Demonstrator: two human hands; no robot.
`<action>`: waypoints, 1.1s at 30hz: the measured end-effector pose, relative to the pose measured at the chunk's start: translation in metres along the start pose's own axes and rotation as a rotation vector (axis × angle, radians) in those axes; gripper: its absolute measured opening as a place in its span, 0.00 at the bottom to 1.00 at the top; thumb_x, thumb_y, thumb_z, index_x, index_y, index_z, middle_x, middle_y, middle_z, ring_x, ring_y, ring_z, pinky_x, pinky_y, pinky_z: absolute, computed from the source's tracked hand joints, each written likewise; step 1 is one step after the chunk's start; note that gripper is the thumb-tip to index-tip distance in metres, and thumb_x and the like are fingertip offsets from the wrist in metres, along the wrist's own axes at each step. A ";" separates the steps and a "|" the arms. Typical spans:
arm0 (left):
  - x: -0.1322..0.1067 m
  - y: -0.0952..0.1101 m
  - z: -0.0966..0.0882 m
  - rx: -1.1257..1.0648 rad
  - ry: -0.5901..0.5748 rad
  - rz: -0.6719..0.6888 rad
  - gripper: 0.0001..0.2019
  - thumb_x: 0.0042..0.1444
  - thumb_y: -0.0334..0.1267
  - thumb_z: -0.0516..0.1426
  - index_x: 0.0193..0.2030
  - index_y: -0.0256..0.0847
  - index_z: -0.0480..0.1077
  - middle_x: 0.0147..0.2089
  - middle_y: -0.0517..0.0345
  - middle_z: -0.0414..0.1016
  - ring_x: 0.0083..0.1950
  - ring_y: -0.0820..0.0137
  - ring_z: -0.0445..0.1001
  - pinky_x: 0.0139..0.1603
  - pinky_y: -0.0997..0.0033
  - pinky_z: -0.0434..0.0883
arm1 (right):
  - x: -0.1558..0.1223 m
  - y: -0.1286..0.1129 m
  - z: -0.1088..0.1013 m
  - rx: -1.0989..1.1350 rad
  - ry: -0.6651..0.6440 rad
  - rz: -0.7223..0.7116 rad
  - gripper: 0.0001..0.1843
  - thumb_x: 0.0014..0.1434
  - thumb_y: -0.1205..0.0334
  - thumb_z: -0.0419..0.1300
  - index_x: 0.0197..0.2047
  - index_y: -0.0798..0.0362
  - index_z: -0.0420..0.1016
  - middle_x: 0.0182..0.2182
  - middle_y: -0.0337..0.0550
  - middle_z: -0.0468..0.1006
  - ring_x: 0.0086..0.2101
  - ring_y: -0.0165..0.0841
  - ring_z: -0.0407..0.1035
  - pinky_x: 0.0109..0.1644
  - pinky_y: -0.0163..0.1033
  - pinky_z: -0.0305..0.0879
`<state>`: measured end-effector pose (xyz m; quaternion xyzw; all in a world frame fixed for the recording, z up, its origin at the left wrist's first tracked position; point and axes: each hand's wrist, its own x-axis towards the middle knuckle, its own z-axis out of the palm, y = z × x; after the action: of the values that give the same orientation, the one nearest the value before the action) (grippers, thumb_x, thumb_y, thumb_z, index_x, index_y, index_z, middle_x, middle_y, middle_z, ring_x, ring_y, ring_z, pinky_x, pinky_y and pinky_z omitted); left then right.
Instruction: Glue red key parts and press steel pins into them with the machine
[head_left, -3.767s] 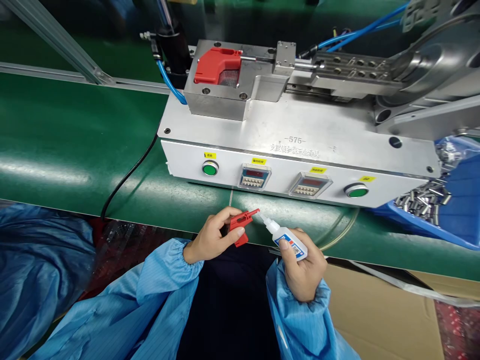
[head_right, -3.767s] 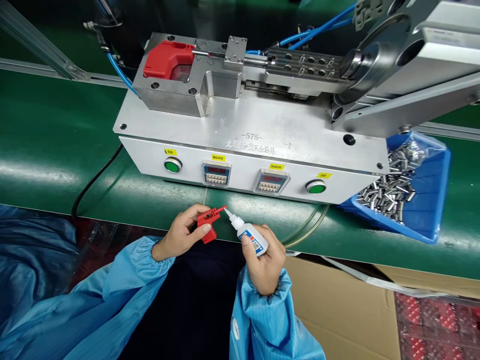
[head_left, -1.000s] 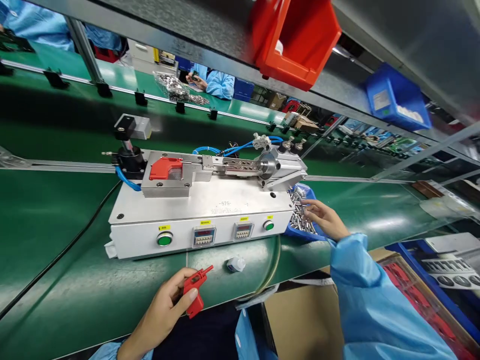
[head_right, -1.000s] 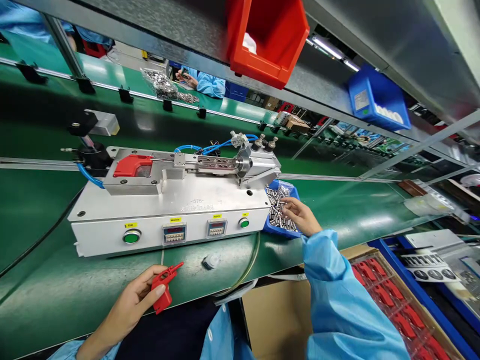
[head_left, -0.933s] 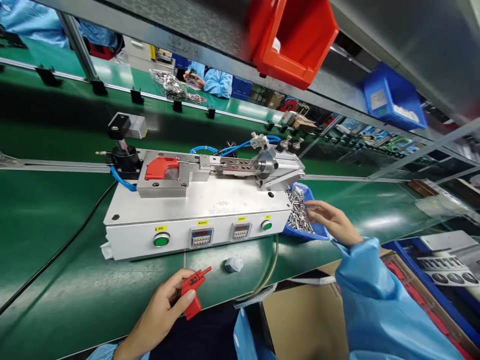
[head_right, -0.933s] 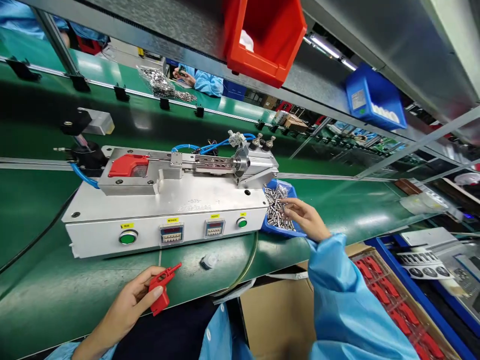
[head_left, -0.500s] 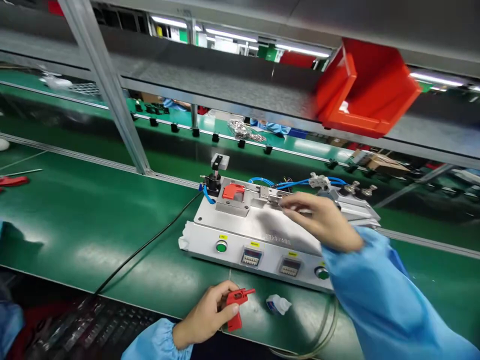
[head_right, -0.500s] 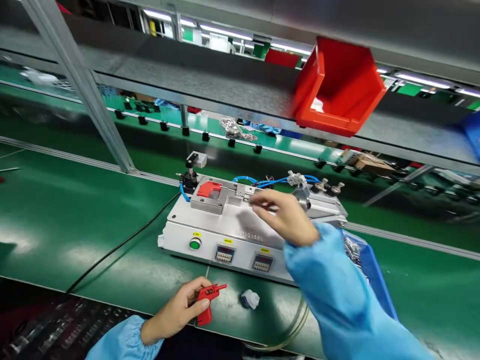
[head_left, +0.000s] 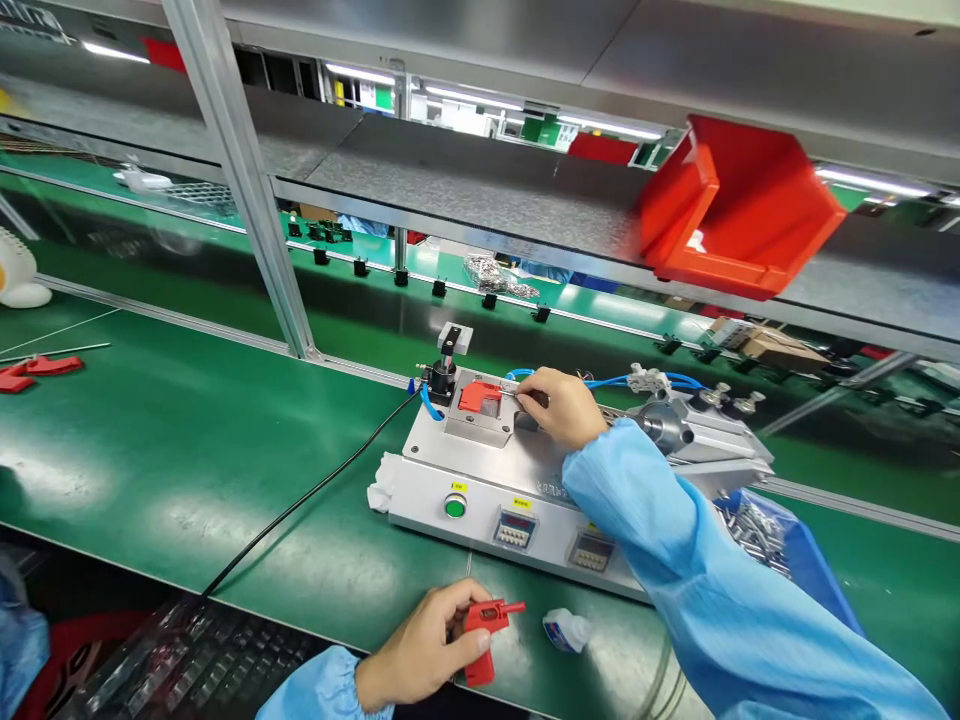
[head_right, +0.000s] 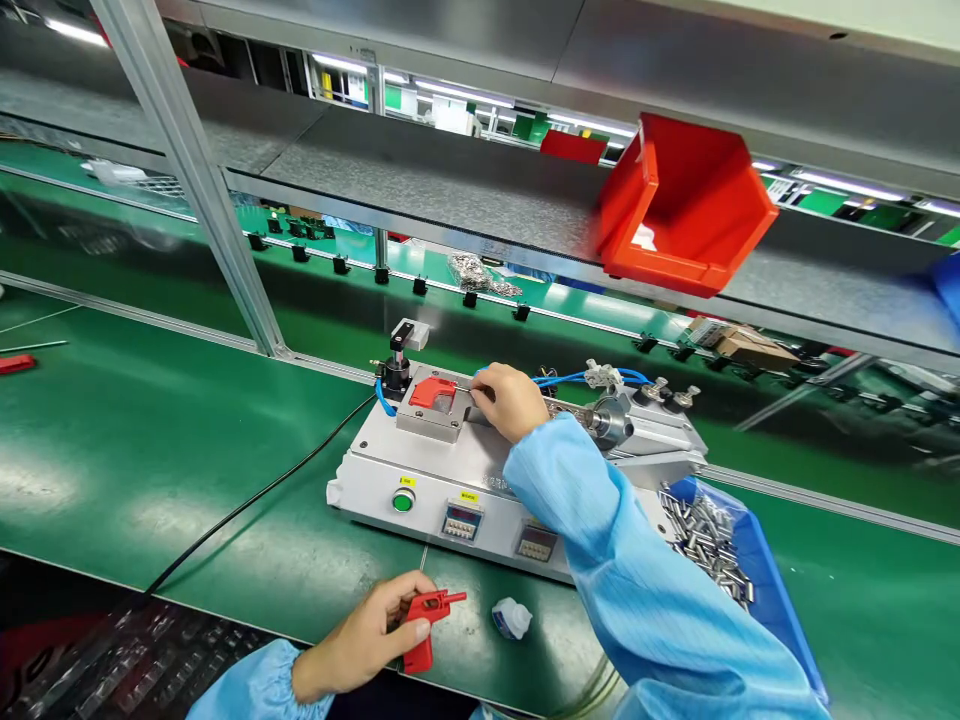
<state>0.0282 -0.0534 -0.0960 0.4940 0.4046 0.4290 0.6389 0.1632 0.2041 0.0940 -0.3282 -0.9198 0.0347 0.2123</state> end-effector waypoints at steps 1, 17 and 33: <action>0.000 0.001 0.000 0.004 -0.002 -0.001 0.16 0.62 0.51 0.62 0.45 0.39 0.74 0.35 0.61 0.71 0.34 0.71 0.64 0.37 0.71 0.64 | 0.002 -0.001 -0.001 -0.012 -0.009 0.003 0.11 0.64 0.68 0.57 0.34 0.51 0.81 0.35 0.46 0.80 0.38 0.39 0.74 0.43 0.42 0.68; 0.003 0.000 -0.003 -0.021 -0.024 0.040 0.15 0.61 0.50 0.63 0.44 0.39 0.74 0.33 0.61 0.70 0.32 0.71 0.64 0.34 0.72 0.63 | -0.012 0.000 -0.006 -0.210 -0.022 -0.148 0.18 0.73 0.60 0.52 0.45 0.51 0.85 0.46 0.53 0.83 0.47 0.47 0.73 0.52 0.54 0.76; 0.004 -0.013 -0.003 -0.178 -0.032 0.029 0.28 0.60 0.63 0.65 0.52 0.40 0.72 0.37 0.60 0.69 0.32 0.73 0.65 0.32 0.75 0.66 | 0.038 -0.033 0.014 -0.181 -0.148 -0.127 0.06 0.62 0.70 0.66 0.34 0.51 0.79 0.43 0.48 0.80 0.43 0.41 0.73 0.45 0.44 0.71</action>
<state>0.0286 -0.0508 -0.1098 0.4479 0.3476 0.4644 0.6803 0.1113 0.2027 0.1026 -0.2838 -0.9512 -0.0377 0.1151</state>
